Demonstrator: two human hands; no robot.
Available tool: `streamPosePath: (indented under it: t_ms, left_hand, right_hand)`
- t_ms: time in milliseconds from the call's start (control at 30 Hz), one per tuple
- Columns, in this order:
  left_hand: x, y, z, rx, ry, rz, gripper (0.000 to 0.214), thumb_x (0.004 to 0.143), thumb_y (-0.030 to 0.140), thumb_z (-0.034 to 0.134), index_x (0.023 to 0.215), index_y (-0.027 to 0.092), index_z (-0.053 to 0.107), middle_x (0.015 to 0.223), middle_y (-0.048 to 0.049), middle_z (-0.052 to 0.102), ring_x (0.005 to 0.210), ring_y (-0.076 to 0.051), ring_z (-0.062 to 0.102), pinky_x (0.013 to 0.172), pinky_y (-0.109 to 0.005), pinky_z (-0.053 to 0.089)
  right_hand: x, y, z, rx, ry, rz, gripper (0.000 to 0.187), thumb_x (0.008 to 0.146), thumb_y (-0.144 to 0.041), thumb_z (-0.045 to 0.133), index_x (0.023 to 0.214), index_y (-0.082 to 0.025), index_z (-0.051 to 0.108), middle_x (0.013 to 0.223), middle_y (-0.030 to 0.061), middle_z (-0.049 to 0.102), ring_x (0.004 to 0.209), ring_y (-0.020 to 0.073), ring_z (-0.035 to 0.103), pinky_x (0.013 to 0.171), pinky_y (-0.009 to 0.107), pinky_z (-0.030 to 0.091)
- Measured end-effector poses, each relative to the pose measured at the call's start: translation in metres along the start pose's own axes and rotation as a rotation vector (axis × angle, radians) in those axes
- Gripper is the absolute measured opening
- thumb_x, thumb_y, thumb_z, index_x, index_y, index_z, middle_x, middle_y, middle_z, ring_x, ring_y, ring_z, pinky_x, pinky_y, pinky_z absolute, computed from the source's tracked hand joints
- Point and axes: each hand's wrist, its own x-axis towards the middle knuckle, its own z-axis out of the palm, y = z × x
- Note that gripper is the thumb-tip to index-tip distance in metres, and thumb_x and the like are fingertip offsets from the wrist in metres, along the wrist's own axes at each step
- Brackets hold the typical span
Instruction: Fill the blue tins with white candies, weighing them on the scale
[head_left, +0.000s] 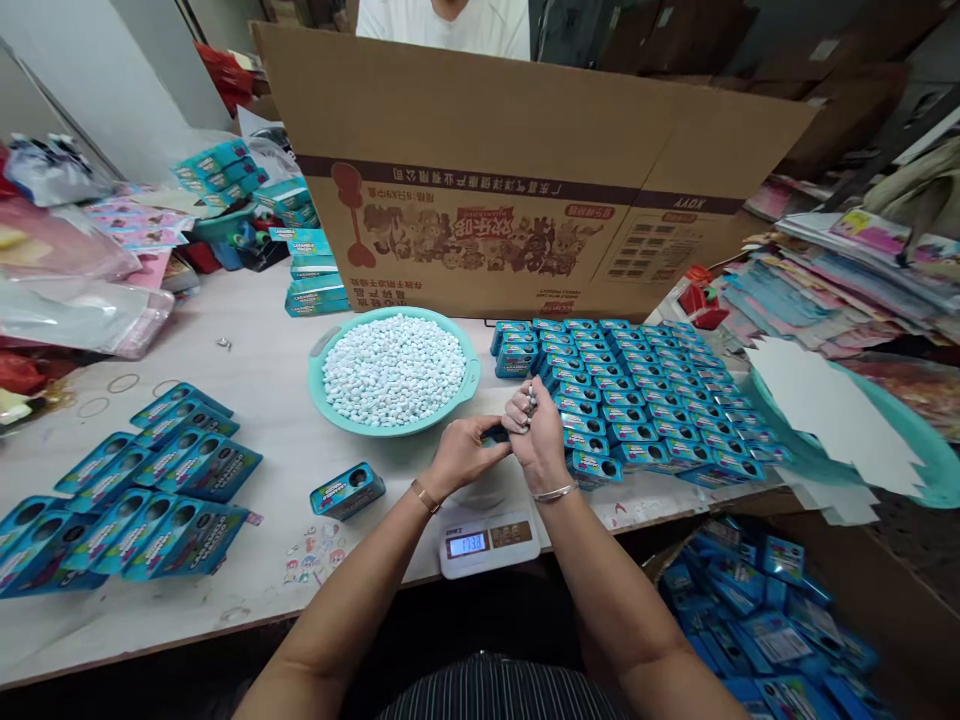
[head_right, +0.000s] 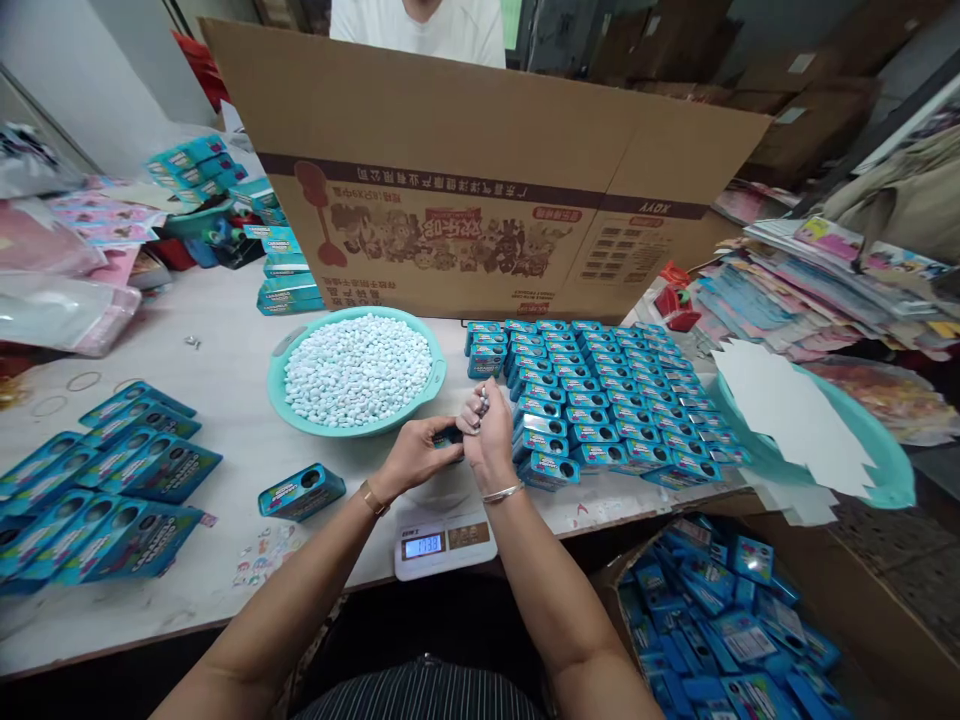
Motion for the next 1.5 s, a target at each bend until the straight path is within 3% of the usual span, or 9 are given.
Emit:
streamPosePath:
  t_ms: [200, 333, 467, 600, 833, 1033, 1200, 1333, 1500]
  left_hand:
    - [-0.002, -0.004, -0.003, 0.085, 0.029, 0.0, 0.048, 0.073, 0.039, 0.079, 0.115, 0.019, 0.069, 0.114, -0.0083, 0.074, 0.101, -0.026, 0.07, 0.091, -0.035, 0.054]
    - [-0.018, -0.01, -0.018, 0.14, 0.133, 0.077, 0.072, 0.07, 0.046, 0.081, 0.131, 0.017, 0.057, 0.13, -0.0139, 0.064, 0.12, -0.029, 0.061, 0.104, -0.043, 0.048]
    - [-0.043, -0.018, -0.03, 0.127, 0.217, 0.046, 0.071, 0.075, 0.049, 0.077, 0.135, 0.02, 0.053, 0.133, -0.0147, 0.061, 0.124, -0.029, 0.058, 0.103, -0.047, 0.049]
    - [-0.059, -0.027, -0.024, 0.064, 0.258, -0.029, 0.074, 0.076, 0.047, 0.077, 0.139, 0.02, 0.048, 0.137, -0.0157, 0.058, 0.125, -0.029, 0.057, 0.098, -0.045, 0.052]
    - [-0.06, -0.039, -0.001, -0.077, 0.3, -0.137, 0.085, 0.073, 0.042, 0.079, 0.145, 0.021, 0.039, 0.142, -0.0171, 0.054, 0.132, -0.032, 0.051, 0.101, -0.046, 0.051]
    - [-0.052, -0.05, 0.013, -0.208, 0.293, -0.214, 0.088, 0.069, 0.038, 0.082, 0.144, 0.019, 0.039, 0.139, -0.0163, 0.057, 0.131, -0.031, 0.052, 0.105, -0.046, 0.047]
    - [-0.044, -0.056, 0.031, -0.263, 0.265, -0.181, 0.057, 0.076, 0.037, 0.075, 0.127, 0.019, 0.055, 0.123, -0.0116, 0.066, 0.112, -0.026, 0.065, 0.1, -0.042, 0.05]
    - [-0.042, -0.038, 0.021, -0.194, 0.24, -0.089, 0.042, 0.083, 0.038, 0.067, 0.119, 0.019, 0.058, 0.114, -0.0095, 0.068, 0.107, -0.024, 0.065, 0.097, -0.04, 0.051]
    - [-0.038, 0.025, -0.03, 0.146, 0.111, 0.1, 0.048, 0.089, 0.033, 0.061, 0.135, 0.026, 0.048, 0.118, -0.0073, 0.062, 0.107, -0.023, 0.062, 0.093, -0.037, 0.051]
  right_hand:
    - [0.001, -0.032, -0.017, 0.308, -0.085, 0.24, 0.031, 0.101, -0.025, 0.034, 0.071, -0.021, 0.04, 0.048, -0.0109, 0.033, 0.032, 0.0043, 0.028, 0.031, 0.015, 0.018]
    - [-0.012, -0.057, -0.044, 0.446, -0.204, 0.231, 0.026, 0.101, -0.022, 0.034, 0.075, -0.023, 0.039, 0.051, -0.0101, 0.034, 0.035, 0.0066, 0.033, 0.032, 0.017, 0.022]
    - [-0.027, -0.067, -0.068, 0.461, -0.214, 0.188, 0.025, 0.101, -0.022, 0.033, 0.076, -0.024, 0.039, 0.053, -0.0099, 0.033, 0.036, 0.0075, 0.034, 0.033, 0.018, 0.023]
    - [-0.033, -0.062, -0.079, 0.436, -0.183, 0.183, 0.021, 0.098, -0.018, 0.038, 0.078, -0.024, 0.04, 0.053, -0.0102, 0.034, 0.037, 0.0071, 0.035, 0.033, 0.017, 0.026]
    - [-0.034, -0.054, -0.072, 0.479, 0.038, 0.214, 0.021, 0.097, -0.02, 0.04, 0.077, -0.022, 0.043, 0.058, -0.0067, 0.046, 0.046, 0.0072, 0.049, 0.042, 0.016, 0.045]
    - [-0.037, -0.045, -0.056, 0.289, 0.319, 0.092, 0.03, 0.1, -0.025, 0.038, 0.076, -0.019, 0.054, 0.062, -0.0021, 0.06, 0.058, 0.0106, 0.062, 0.062, 0.026, 0.06]
    - [-0.039, -0.033, -0.047, 0.205, 0.423, 0.077, 0.031, 0.1, -0.026, 0.042, 0.074, -0.018, 0.056, 0.066, -0.0003, 0.066, 0.064, 0.0121, 0.068, 0.072, 0.032, 0.062]
    - [-0.038, -0.017, -0.053, 0.218, 0.423, 0.071, 0.03, 0.099, -0.026, 0.044, 0.073, -0.018, 0.056, 0.068, 0.0024, 0.068, 0.067, 0.0133, 0.069, 0.073, 0.032, 0.061]
    - [-0.026, 0.011, -0.07, 0.264, 0.292, 0.147, 0.023, 0.093, -0.029, 0.058, 0.072, -0.019, 0.055, 0.067, 0.0013, 0.068, 0.066, 0.0151, 0.07, 0.069, 0.032, 0.06]
